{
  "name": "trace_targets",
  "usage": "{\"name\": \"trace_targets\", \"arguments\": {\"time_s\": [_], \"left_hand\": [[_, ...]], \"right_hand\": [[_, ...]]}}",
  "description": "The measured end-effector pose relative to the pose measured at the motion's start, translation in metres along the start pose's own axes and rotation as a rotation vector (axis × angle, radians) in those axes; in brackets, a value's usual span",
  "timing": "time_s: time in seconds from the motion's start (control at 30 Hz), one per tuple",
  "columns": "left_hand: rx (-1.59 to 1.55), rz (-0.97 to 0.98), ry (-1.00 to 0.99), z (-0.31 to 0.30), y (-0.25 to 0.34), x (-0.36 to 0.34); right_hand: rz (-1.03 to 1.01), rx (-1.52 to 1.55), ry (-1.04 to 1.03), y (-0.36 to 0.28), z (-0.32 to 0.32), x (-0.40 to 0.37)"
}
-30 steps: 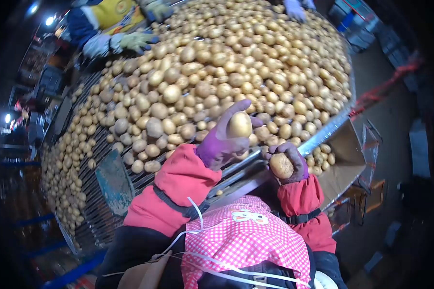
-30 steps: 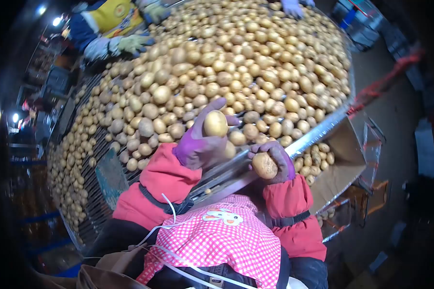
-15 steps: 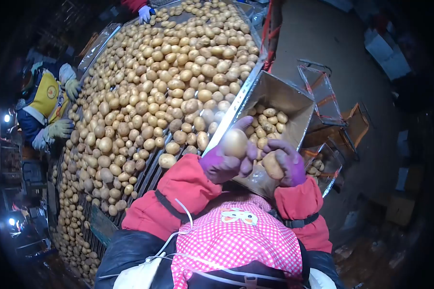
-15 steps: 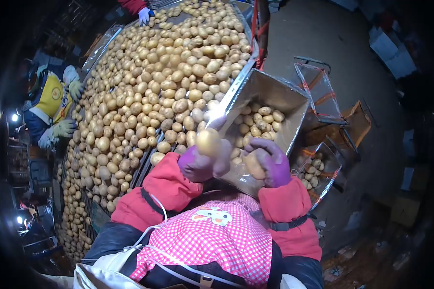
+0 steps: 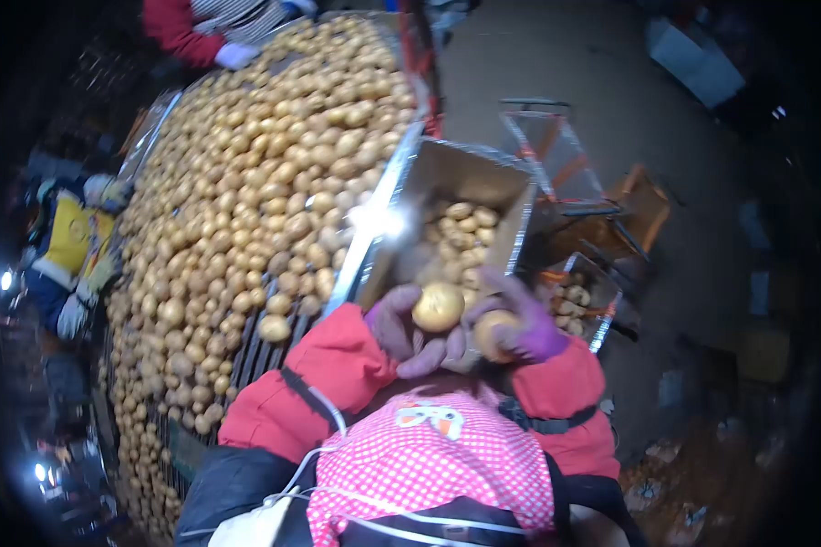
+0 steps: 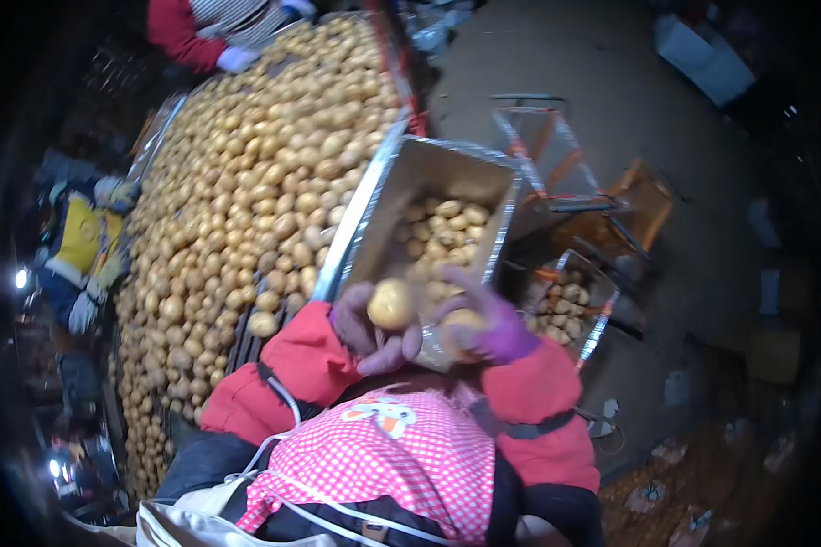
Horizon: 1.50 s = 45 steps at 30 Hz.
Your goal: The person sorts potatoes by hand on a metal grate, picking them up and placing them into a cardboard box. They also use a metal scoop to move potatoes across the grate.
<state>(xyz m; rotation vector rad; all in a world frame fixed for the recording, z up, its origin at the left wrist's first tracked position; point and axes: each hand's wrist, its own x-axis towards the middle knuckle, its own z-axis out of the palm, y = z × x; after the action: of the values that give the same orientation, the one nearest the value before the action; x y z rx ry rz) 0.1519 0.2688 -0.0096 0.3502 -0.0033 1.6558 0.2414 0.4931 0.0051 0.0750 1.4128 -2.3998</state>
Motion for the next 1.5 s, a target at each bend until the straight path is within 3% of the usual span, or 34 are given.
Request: {"name": "trace_targets", "arguments": {"time_s": [0.03, 0.07, 0.1, 0.2, 0.3, 0.33, 0.43, 0.5, 0.53, 0.6, 0.7, 0.77, 0.8, 0.9, 0.93, 0.97, 1.0, 1.03, 1.1, 1.13, 1.17, 1.2, 1.23, 1.27, 1.3, 1.37, 1.43, 1.5], "left_hand": [[0.073, -0.097, 0.165, -0.002, -0.004, 0.004], [0.126, -0.199, 0.319, -0.004, -0.009, 0.007], [0.233, -0.325, 0.231, -0.032, -0.011, 0.008], [0.472, -0.529, 0.673, -0.001, -0.003, 0.038], [0.448, -0.366, 0.867, -0.002, -0.006, 0.049], [0.528, -0.403, 0.853, -0.010, -0.002, 0.047], [0.497, -0.248, 0.897, -0.006, 0.000, 0.042], [0.508, -0.172, 0.908, -0.002, 0.004, 0.035], [0.508, -0.123, 0.922, 0.000, 0.005, 0.028], [0.519, -0.059, 0.986, -0.006, 0.006, 0.009], [0.553, -0.020, 1.133, 0.013, 0.017, -0.012], [0.711, 0.069, 1.153, 0.024, 0.012, -0.029], [0.728, 0.116, 1.138, 0.024, 0.009, -0.041], [0.668, 0.257, 1.122, 0.027, 0.003, -0.088], [0.619, 0.353, 1.098, 0.014, -0.003, -0.113], [0.575, 0.447, 1.064, 0.004, -0.007, -0.136], [0.868, 0.512, 1.111, 0.011, -0.012, -0.162], [1.161, 0.575, 1.192, 0.018, -0.016, -0.187], [0.854, 0.848, 1.325, 0.050, -0.028, -0.237], [0.957, 0.962, 1.472, 0.066, -0.038, -0.265], [1.054, 1.071, 1.626, 0.082, -0.050, -0.294], [0.989, 1.071, 1.899, 0.098, -0.061, -0.325], [0.989, 1.010, 2.145, 0.114, -0.074, -0.357], [0.949, 0.923, 2.387, 0.131, -0.088, -0.388], [0.996, 0.763, 2.591, 0.145, -0.103, -0.415], [1.195, 0.462, 2.826, 0.150, -0.138, -0.464], [1.365, 0.205, 2.888, 0.146, -0.145, -0.476], [1.502, 0.035, 2.823, 0.144, -0.129, -0.467]], "right_hand": [[0.071, 0.081, -0.121, -0.026, 0.024, 0.003], [-0.091, -0.423, -0.180, -0.007, 0.006, 0.011], [0.108, -0.128, -0.132, -0.023, 0.013, 0.003], [-0.096, -0.037, 0.009, 0.020, -0.034, -0.015], [-0.234, 0.159, 0.297, 0.007, -0.104, -0.031], [-0.282, 0.220, 0.404, -0.006, -0.125, -0.036], [-0.373, 0.585, 0.775, -0.049, -0.200, -0.036], [-0.354, 0.532, 0.942, -0.052, -0.208, -0.042], [-0.607, 0.007, 0.881, -0.034, -0.217, -0.047], [-0.663, -0.166, 0.569, 0.005, -0.234, -0.074], [0.256, -0.233, 0.701, 0.082, -0.401, -0.100], [-0.078, -0.749, 0.836, 0.107, -0.387, -0.126], [-0.409, -0.742, 0.969, 0.137, -0.397, -0.111], [-0.354, -0.580, 0.960, 0.086, -0.273, -0.029], [-0.426, -1.017, 0.811, 0.064, -0.234, -0.003], [-0.381, -0.858, 0.707, 0.055, -0.184, 0.030], [-0.327, -0.705, 0.603, 0.051, -0.134, 0.064], [-0.367, -0.789, 0.498, 0.048, -0.098, 0.093], [-0.418, -0.912, 0.266, 0.043, 0.004, 0.140], [-0.317, -0.810, 0.164, 0.038, 0.064, 0.152], [-0.271, -0.818, 0.068, 0.061, 0.083, 0.172], [-0.286, -0.842, -0.105, 0.066, 0.123, 0.185], [-0.404, -1.067, -0.208, 0.075, 0.158, 0.195], [-0.620, -1.141, -0.438, 0.086, 0.189, 0.209], [-0.573, -1.236, -0.653, 0.102, 0.216, 0.222], [-0.665, -1.691, -0.771, 0.137, 0.261, 0.217], [-0.620, -2.014, -0.819, 0.184, 0.264, 0.227], [-0.461, -1.958, -0.809, 0.179, 0.269, 0.246]]}}
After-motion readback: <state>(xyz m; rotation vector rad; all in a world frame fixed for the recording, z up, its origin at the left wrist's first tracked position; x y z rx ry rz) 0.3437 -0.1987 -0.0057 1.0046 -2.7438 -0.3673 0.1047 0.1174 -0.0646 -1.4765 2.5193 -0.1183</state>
